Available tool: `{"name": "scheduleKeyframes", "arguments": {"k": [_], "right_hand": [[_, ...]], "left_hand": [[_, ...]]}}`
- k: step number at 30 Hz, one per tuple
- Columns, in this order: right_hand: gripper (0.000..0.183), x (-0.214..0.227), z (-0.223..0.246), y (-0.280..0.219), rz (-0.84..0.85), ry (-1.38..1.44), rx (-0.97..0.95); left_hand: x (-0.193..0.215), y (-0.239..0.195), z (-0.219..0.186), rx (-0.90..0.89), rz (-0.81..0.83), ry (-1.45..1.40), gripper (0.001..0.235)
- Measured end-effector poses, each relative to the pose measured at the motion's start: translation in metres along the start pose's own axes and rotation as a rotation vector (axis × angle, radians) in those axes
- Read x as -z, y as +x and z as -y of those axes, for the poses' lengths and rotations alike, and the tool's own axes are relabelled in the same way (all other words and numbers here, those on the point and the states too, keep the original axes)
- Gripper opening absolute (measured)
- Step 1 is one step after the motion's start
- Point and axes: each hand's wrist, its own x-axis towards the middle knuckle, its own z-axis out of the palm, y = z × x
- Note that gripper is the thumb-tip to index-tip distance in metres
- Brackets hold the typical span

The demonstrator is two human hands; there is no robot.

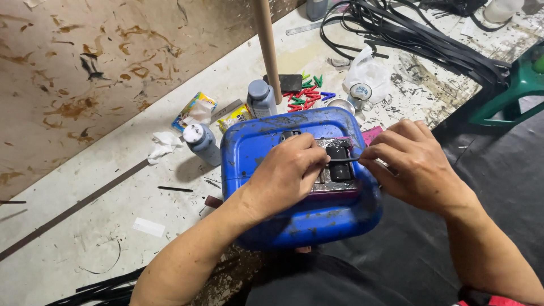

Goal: Applying edge paint to leather strips using an applicator and hanging them on a line to dry.

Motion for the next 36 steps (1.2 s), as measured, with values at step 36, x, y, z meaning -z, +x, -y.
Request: {"name": "scheduleKeyframes", "arguments": {"k": [36], "right_hand": [[0.014, 0.006, -0.007, -0.011, 0.006, -0.105, -0.004]], "left_hand": [[-0.002, 0.003, -0.007, -0.113, 0.029, 0.109, 0.019]]}}
